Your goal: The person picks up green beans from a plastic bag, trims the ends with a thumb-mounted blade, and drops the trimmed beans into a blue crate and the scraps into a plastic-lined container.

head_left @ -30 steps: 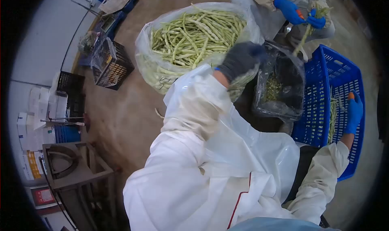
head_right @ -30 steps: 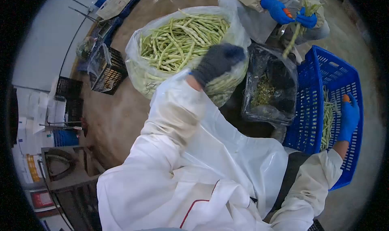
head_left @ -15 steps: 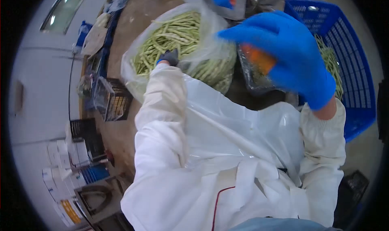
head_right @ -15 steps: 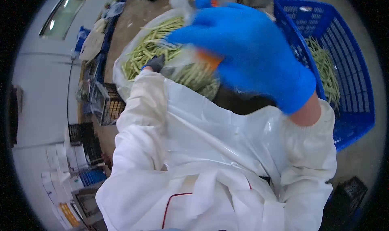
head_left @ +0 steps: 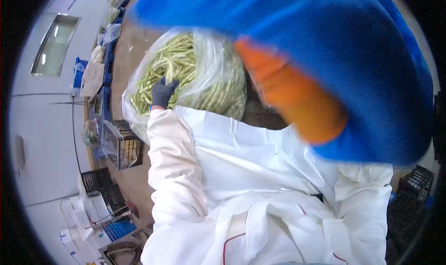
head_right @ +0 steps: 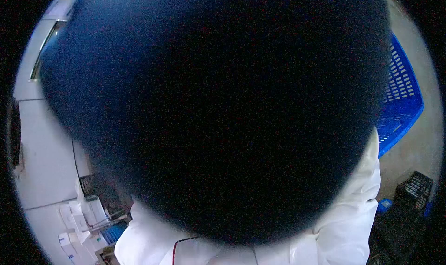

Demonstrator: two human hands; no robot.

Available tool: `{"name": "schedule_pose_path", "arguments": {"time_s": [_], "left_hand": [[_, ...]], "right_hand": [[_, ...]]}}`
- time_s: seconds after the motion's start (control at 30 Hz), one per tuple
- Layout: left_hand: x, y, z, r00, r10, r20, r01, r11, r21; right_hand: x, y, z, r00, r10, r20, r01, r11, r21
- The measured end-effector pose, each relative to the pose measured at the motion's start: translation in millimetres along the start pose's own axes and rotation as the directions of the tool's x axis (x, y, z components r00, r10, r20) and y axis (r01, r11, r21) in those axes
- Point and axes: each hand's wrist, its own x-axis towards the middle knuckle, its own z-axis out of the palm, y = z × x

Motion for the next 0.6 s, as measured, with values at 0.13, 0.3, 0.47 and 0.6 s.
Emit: {"name": "schedule_pose_path", "arguments": {"time_s": [0.13, 0.3, 0.47, 0.6], "left_hand": [[6, -6, -10, 0.951, 0.048, -0.304, -0.06, 0.998, -0.031], [27, -58, 49, 0.846, 0.323, 0.424, -0.335, 0.941, -0.046], [4, 5, 70, 0.873, 0.128, 0.47, -0.347, 0.84, 0.417], [25, 2, 73, 0.876, 0.123, 0.466, -0.299, 0.897, 0.326]], "right_hand": [[-3, 30, -2, 0.971, 0.16, -0.177, -0.171, 0.984, -0.05], [7, 50, 13, 0.988, 0.137, -0.073, -0.141, 0.989, -0.048], [13, 50, 33, 0.972, 0.232, 0.04, -0.23, 0.972, -0.055], [9, 59, 47, 0.954, 0.242, 0.178, -0.235, 0.97, -0.059]]}}
